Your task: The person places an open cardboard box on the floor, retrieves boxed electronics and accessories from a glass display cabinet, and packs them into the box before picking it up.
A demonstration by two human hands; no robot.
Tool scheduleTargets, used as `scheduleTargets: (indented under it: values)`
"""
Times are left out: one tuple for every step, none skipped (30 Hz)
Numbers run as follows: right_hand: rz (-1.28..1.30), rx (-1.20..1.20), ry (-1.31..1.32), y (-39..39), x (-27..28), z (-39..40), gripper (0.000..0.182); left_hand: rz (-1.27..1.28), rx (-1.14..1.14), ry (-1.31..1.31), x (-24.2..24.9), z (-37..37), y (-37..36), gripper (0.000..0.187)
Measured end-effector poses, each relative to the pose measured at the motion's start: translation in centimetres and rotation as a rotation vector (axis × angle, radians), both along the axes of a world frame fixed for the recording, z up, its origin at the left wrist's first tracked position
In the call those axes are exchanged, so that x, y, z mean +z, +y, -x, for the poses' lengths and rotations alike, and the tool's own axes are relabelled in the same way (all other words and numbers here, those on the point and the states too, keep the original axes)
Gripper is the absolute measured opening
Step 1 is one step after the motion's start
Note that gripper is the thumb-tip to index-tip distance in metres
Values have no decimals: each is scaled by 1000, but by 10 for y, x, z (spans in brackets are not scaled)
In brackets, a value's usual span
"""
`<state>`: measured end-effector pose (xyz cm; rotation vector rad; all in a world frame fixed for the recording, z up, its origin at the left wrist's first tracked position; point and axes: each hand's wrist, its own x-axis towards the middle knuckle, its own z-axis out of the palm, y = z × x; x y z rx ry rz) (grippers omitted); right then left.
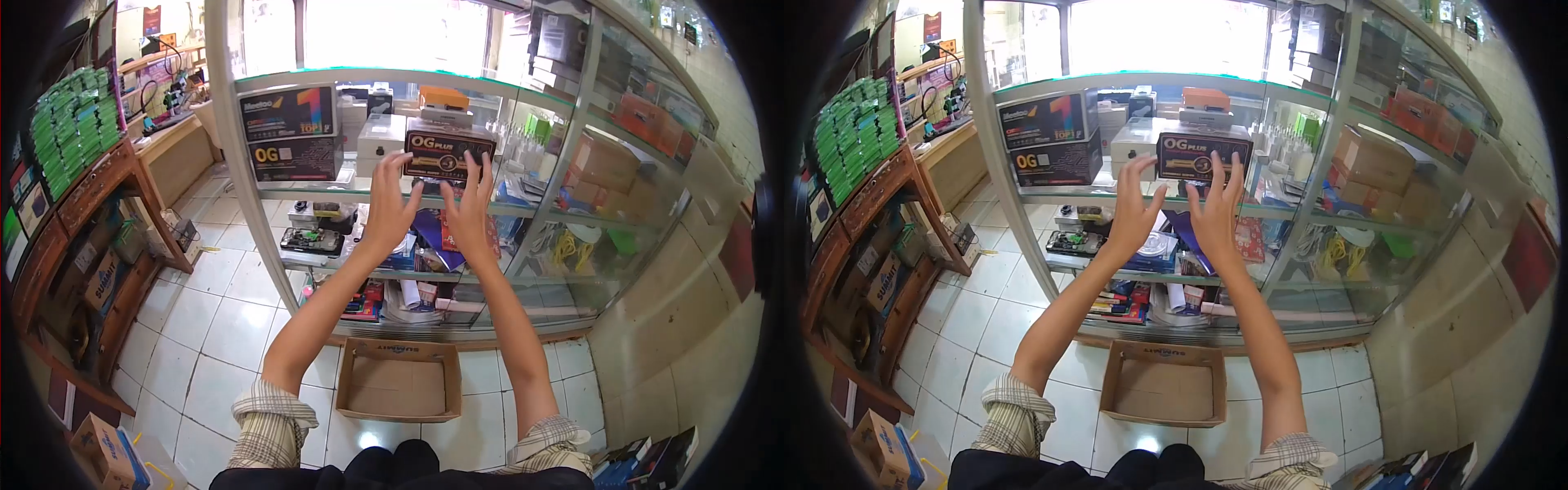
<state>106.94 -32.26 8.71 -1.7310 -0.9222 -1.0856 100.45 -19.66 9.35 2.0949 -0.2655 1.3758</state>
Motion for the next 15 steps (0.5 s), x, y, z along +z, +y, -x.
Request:
scheduleTargets:
  values:
    - [5, -41, 56, 7, 2, -14, 62, -75, 154, -50, 4, -15, 0, 45]
    - [9, -40, 65, 13, 4, -26, 62, -73, 155, -40, 8, -27, 1, 45]
    - [-61, -84, 105, 19, 7, -36, 63, -116, 285, -36, 13, -38, 1, 50]
    - [-133, -128, 141, 22, 10, -48, 65, -160, 415, -36, 18, -48, 1, 55]
    - [-146, -165, 200, 24, 12, -59, 67, -169, 457, -4, 16, -60, 5, 62]
    - [-152, -168, 202, 25, 13, -68, 67, -176, 454, -4, 17, -67, 6, 62]
    - [-175, -142, 278, 26, 11, -74, 67, -183, 502, 71, 16, -72, 6, 64]
    - [-198, -117, 356, 26, 9, -79, 68, -192, 549, 146, 13, -77, 7, 65]
    - [-159, -186, 324, 26, 8, -80, 68, -177, 532, 145, 13, -79, 6, 68]
    - [-164, -192, 331, 24, 8, -81, 68, -184, 525, 150, 12, -81, 5, 68]
    - [-178, -148, 331, 21, 8, -82, 68, -146, 486, 122, 11, -82, 5, 67]
    - [-189, -103, 330, 19, 10, -80, 67, -106, 448, 95, 11, -82, 4, 66]
    - [-215, -62, 335, 17, 11, -79, 65, -35, 399, 68, 11, -83, 3, 64]
    - [-210, -59, 339, 16, 12, -76, 65, -31, 403, 72, 10, -83, 3, 64]
    - [-220, -41, 372, 16, 14, -70, 63, 15, 363, 44, 9, -83, 3, 63]
